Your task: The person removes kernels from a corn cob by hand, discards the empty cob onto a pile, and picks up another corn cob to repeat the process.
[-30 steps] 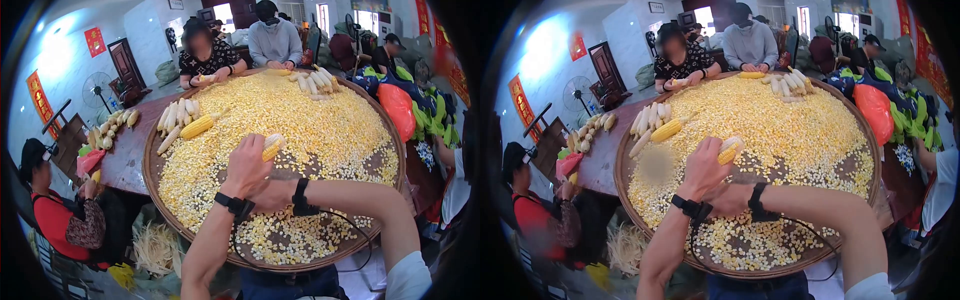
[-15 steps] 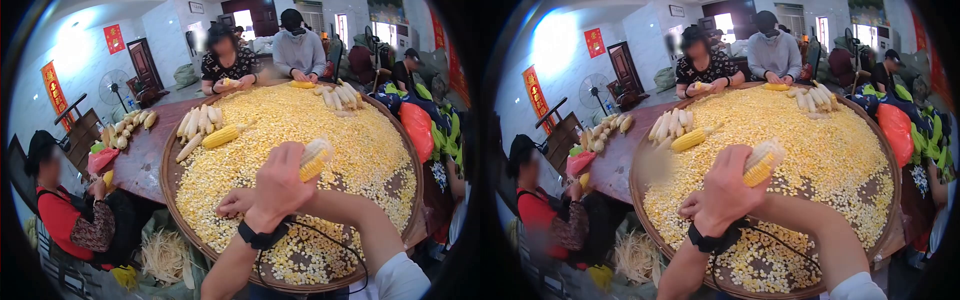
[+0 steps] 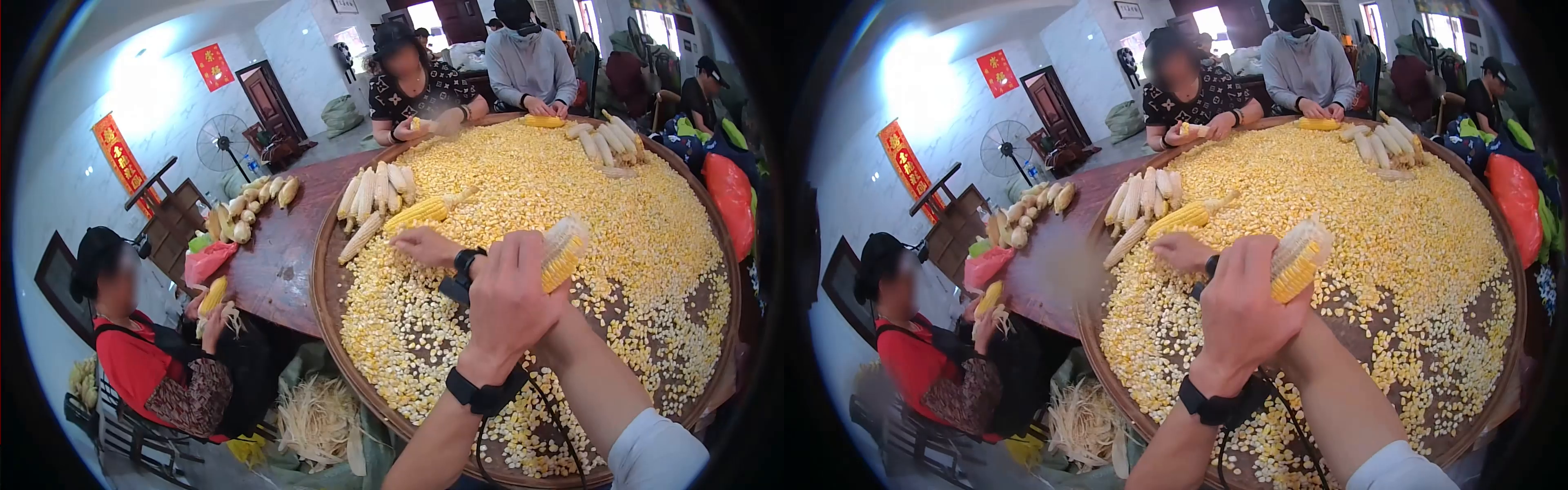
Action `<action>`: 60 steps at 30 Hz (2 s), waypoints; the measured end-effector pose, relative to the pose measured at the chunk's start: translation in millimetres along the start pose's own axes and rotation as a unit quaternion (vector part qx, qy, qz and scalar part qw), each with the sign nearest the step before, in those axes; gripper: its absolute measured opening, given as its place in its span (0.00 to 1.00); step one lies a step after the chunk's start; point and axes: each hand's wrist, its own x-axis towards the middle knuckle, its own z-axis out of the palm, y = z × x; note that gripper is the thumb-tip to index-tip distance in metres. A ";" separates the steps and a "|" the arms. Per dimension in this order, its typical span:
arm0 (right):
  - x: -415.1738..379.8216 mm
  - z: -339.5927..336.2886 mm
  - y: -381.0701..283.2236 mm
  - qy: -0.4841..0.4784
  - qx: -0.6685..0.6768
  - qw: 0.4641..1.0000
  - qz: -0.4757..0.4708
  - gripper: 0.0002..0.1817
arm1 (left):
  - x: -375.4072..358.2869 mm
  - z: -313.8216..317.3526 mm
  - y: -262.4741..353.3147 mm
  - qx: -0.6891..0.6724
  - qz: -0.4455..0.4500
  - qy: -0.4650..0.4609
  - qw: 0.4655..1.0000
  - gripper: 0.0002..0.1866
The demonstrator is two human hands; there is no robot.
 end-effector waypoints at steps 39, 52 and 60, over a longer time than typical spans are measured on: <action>-409.8 -74.4 -24.8 0.183 -0.173 0.965 0.073 0.26 | -83.3 70.6 -11.0 -0.029 0.046 -0.409 0.911 0.30; -406.9 -71.7 -18.5 0.212 -0.317 0.924 -0.022 0.16 | -78.9 69.4 -1.5 -0.009 0.023 -0.406 0.914 0.29; -409.7 -71.4 -20.5 0.200 -0.251 0.947 0.029 0.18 | -78.1 70.3 -1.8 -0.028 0.025 -0.395 0.918 0.26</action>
